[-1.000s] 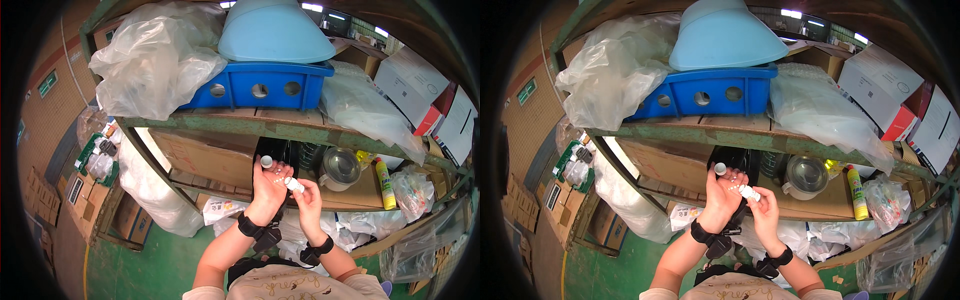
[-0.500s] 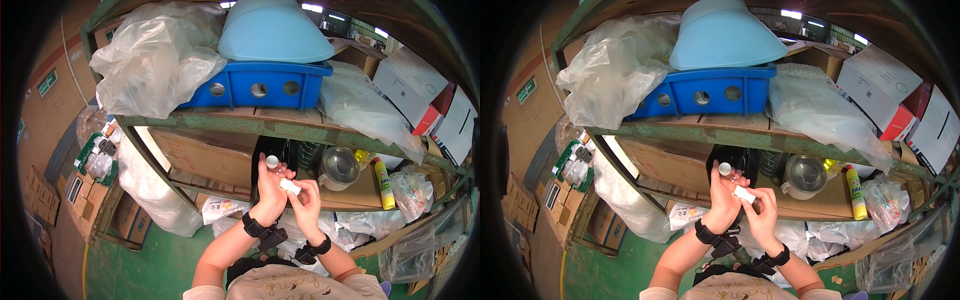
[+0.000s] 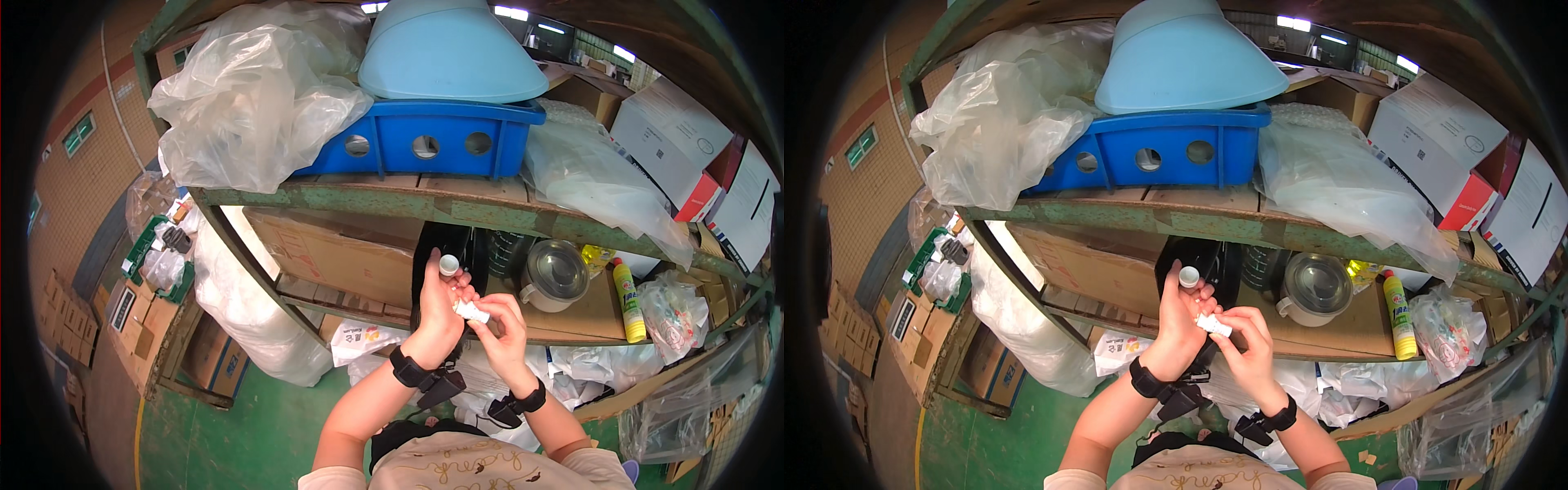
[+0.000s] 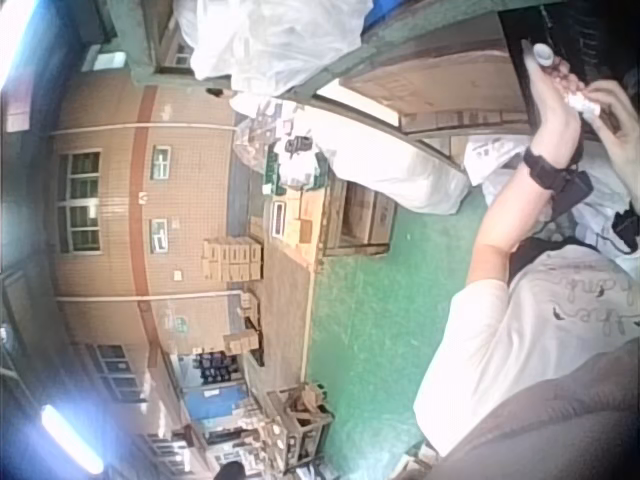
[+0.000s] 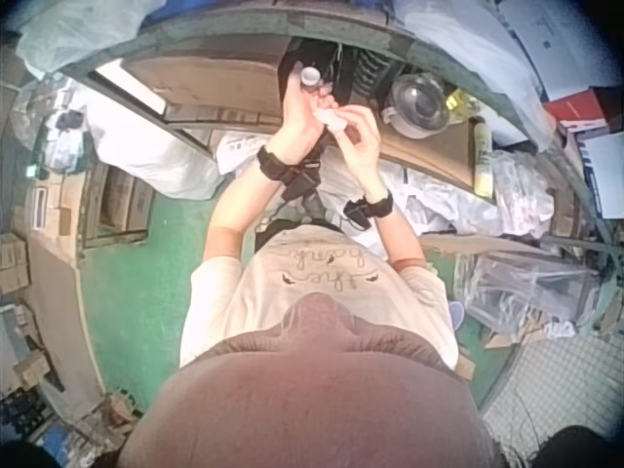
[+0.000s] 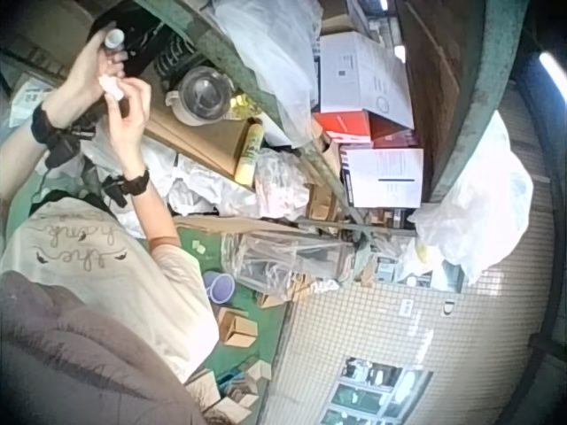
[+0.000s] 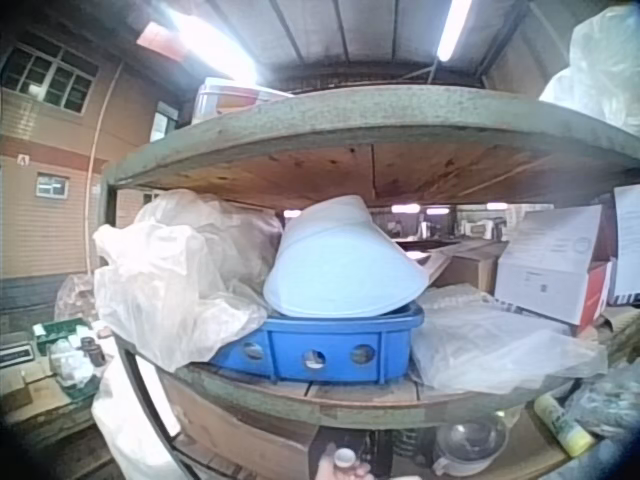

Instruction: The recorder retrieves items from industrial shelving, prepares a testing solution in a bowl, and then puts on gloves to inspect metallic piston parts at a workstation.

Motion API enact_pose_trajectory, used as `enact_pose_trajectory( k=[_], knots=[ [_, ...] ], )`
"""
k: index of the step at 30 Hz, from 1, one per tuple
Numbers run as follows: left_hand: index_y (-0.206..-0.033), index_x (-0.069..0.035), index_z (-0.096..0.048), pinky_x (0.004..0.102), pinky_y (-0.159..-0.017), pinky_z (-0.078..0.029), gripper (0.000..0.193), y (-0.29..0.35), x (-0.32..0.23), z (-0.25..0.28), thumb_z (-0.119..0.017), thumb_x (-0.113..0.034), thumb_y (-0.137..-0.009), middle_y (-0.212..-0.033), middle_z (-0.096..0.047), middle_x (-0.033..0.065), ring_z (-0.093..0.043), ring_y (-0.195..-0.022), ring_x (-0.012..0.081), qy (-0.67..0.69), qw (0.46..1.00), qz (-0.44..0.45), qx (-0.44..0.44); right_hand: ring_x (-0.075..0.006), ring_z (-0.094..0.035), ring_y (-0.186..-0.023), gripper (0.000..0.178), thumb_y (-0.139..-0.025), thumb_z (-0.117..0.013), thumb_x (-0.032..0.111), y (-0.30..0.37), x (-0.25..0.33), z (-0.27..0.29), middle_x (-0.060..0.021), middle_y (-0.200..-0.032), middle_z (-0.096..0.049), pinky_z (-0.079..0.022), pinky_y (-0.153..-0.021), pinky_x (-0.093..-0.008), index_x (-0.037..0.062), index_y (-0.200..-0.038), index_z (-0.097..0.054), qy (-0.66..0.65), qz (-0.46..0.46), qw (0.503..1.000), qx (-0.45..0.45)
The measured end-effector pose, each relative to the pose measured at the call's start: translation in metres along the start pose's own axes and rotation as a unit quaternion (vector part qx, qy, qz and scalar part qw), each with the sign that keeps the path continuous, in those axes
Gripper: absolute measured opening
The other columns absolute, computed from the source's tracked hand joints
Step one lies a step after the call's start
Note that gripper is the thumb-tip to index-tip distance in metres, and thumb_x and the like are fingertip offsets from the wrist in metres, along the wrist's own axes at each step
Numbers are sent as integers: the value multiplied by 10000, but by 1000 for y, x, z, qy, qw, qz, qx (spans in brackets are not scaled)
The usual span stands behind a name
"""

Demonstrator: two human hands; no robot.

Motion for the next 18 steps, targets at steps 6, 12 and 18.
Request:
enact_pose_trajectory(
  k=[6,12,18],
  knots=[
    [-721,-109,-435,308,-554,-381,455,3,3,-8,-503,-507,-930,-642,-432,20,-407,-532,158,-39,996,-84,-21,-198,-557,-1061,277,-802,-652,-92,6,1,-5,-106,-1107,-498,-464,-934,-316,-24,-1064,-593,61,-29,997,-36],
    [-715,-98,-429,326,-612,-404,459,-3,3,3,-491,-495,-938,-655,-436,33,-432,-598,190,38,999,-29,17,-160,-573,-1032,271,-867,-618,-62,11,-10,-14,-74,-1053,-557,-476,-898,-277,-21,-1123,-540,-168,-102,975,-101],
    [-731,-68,-440,355,-686,-446,460,-4,0,5,-471,-470,-953,-725,-466,65,-469,-687,215,90,996,13,-21,-135,-568,-1033,299,-900,-578,-56,16,-18,-12,-85,-1101,-574,-459,-907,-263,-15,-1181,-486,-228,-171,955,-81]
  ],
)
Point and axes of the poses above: each hand's wrist, its own y-axis away from the middle knuckle, its own z-axis out of the back of the hand, x = y × z, the point moved 4 cm from there along -y, towards the middle knuckle
